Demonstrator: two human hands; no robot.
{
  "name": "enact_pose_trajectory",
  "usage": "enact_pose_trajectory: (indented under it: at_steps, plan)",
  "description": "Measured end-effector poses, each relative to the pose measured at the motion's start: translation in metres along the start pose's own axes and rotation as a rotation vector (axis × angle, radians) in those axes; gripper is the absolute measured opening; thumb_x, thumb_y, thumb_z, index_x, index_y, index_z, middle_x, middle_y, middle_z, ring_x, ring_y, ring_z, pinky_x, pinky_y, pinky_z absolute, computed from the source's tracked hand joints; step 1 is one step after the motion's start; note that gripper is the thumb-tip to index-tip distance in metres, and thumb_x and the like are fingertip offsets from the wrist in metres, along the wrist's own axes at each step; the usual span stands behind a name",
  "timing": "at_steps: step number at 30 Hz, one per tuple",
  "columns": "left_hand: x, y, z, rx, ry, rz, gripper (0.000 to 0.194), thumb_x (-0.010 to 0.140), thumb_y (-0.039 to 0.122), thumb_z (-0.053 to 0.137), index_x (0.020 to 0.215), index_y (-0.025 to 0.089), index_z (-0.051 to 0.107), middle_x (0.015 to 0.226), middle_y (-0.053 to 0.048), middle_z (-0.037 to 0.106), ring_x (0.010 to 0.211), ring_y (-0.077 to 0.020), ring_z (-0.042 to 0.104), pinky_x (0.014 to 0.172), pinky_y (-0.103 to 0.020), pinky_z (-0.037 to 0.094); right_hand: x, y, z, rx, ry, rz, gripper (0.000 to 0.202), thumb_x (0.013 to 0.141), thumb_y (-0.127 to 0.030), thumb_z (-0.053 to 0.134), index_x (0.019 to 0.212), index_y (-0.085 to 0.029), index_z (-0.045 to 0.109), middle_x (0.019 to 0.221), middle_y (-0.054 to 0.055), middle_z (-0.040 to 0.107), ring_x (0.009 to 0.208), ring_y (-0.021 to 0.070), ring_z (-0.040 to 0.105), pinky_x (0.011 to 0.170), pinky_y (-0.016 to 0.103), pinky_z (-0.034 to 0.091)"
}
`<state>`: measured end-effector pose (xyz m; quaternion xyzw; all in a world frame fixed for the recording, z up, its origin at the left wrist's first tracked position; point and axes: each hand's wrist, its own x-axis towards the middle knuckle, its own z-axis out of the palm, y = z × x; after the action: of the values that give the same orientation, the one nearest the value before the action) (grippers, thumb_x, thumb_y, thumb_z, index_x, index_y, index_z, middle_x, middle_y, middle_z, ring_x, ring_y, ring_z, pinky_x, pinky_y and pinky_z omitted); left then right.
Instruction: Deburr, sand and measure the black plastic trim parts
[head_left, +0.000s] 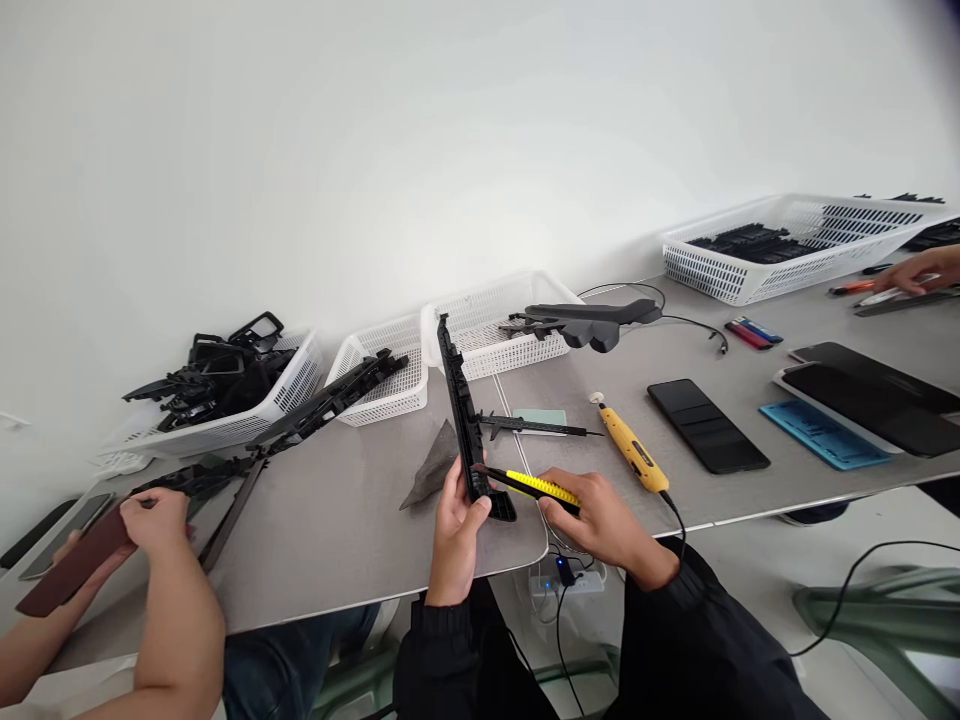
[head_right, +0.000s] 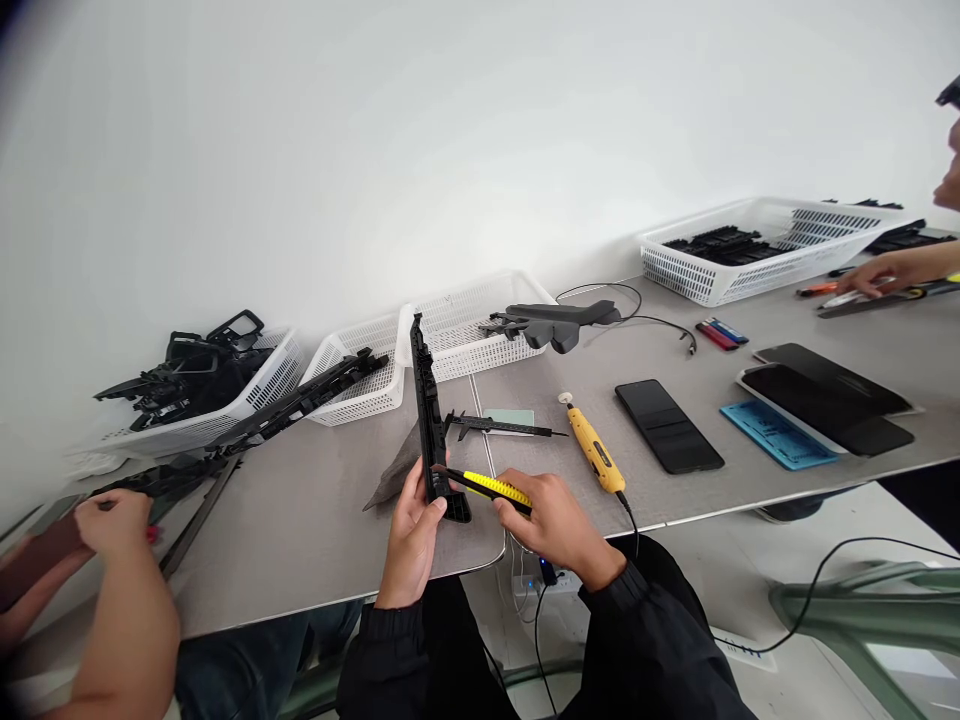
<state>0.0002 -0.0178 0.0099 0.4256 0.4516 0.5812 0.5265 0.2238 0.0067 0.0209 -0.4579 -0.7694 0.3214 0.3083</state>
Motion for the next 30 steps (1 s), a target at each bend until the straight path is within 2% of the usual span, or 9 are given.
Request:
enact_pose_trajectory:
  at_steps: [3,7,11,16,21,30]
  plan:
    - [-0.0002,0.0004,0.0004,0.007,-0.001,-0.004,0.074,0.091,0.039,0.08,0.16,0.031,0.052,0.158,-0.011,0.06,0.131,-0.0292,0.066,0.118,-0.044,0.047,-0.0001,-0.0005,-0.0004,-0.001,0.033,0.015,0.024,0.1,-0.036,0.052,0.1,-0.021,0.07,0.072,0.001,0.068,0.062,0.0186,0.06,0.063,0.03,0.035]
    - [-0.0002,-0.0003,0.0,-0.022,-0.01,0.001,0.072,0.092,0.038,0.081,0.158,0.031,0.053,0.157,-0.009,0.062,0.147,-0.0294,0.054,0.123,-0.041,0.041,0.0001,-0.0023,-0.0017,0.004,-0.005,-0.037,0.025,0.1,-0.036,0.052,0.095,-0.022,0.071,0.073,0.001,0.069,0.062,0.0181,0.059,0.062,0.029,0.035]
    - [0.0001,-0.001,-0.0007,-0.012,-0.011,-0.003,0.072,0.093,0.037,0.08,0.159,0.032,0.052,0.158,-0.01,0.06,0.13,-0.0274,0.066,0.119,-0.042,0.046,0.0003,-0.0028,-0.0022,0.004,0.038,0.013,0.025,0.1,-0.037,0.051,0.098,-0.021,0.071,0.069,0.0,0.066,0.06,0.0179,0.057,0.062,0.03,0.034]
    - [-0.0001,-0.0002,-0.0005,0.004,-0.004,-0.001,0.076,0.091,0.04,0.081,0.161,0.03,0.051,0.158,-0.011,0.061,0.142,-0.0318,0.058,0.121,-0.045,0.044,-0.0001,-0.0028,-0.0021,0.019,-0.001,-0.01,0.023,0.099,-0.036,0.053,0.094,-0.021,0.07,0.071,0.0,0.066,0.061,0.0179,0.058,0.062,0.029,0.035]
    - [-0.0009,0.0013,-0.0007,0.034,-0.003,0.006,0.07,0.093,0.04,0.079,0.157,0.031,0.055,0.155,-0.011,0.062,0.116,-0.0255,0.07,0.112,-0.043,0.05,0.0012,-0.0015,-0.0007,0.015,0.119,0.045,0.024,0.101,-0.037,0.05,0.094,-0.021,0.068,0.073,0.001,0.069,0.064,0.0193,0.061,0.064,0.03,0.037]
    - [-0.002,0.0052,0.0017,0.028,-0.023,-0.001,0.07,0.092,0.038,0.08,0.157,0.03,0.056,0.155,-0.01,0.062,0.113,-0.0238,0.068,0.109,-0.039,0.05,0.0031,0.0016,0.0021,0.019,0.151,0.047,0.029,0.105,-0.041,0.048,0.103,-0.022,0.071,0.079,0.004,0.073,0.069,0.022,0.065,0.066,0.031,0.045]
